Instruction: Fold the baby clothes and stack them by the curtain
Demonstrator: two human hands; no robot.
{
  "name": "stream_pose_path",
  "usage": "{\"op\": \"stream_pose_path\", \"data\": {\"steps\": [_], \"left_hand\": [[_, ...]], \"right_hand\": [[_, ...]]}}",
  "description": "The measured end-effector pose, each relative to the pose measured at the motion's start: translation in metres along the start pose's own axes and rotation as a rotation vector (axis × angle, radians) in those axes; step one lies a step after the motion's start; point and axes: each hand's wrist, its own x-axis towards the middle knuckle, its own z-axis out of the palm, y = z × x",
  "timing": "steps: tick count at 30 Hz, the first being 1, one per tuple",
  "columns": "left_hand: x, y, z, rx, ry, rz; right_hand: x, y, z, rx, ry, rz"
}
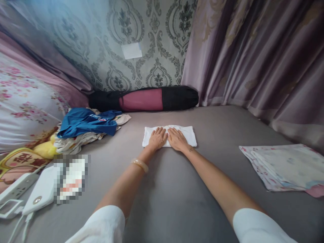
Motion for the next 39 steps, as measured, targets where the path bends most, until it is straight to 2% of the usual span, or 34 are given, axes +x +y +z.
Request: {"op": "stream_pose_path", "data": {"steps": [4, 12, 20, 29, 36, 39], "left_hand": [[0.0, -0.001, 0.001, 0.006, 0.009, -0.036], [-0.004, -0.013, -0.002, 0.136, 0.03, -0.139], [-0.018, -0.034, -0.017, 0.092, -0.038, -0.222], [-0.033, -0.055, -0.014, 0.045, -0.002, -0.18], [-0.041, -0.057, -0.018, 0.024, -0.016, -0.181], [-0.041, -0.052, -0.019, 0.066, 0.004, -0.19]], "right_hand": [[0.0, 0.005, 0.001, -0.001, -0.004, 0.017], [-0.005, 0.015, -0.003, -0.067, 0.003, 0.155], [-0.01, 0.029, -0.005, -0.143, 0.025, 0.282], [-0.022, 0.047, -0.009, -0.172, 0.061, 0.335], [-0.031, 0.054, -0.013, -0.181, 0.041, 0.377], [-0.032, 0.049, -0.018, -0.187, 0.044, 0.401]]}}
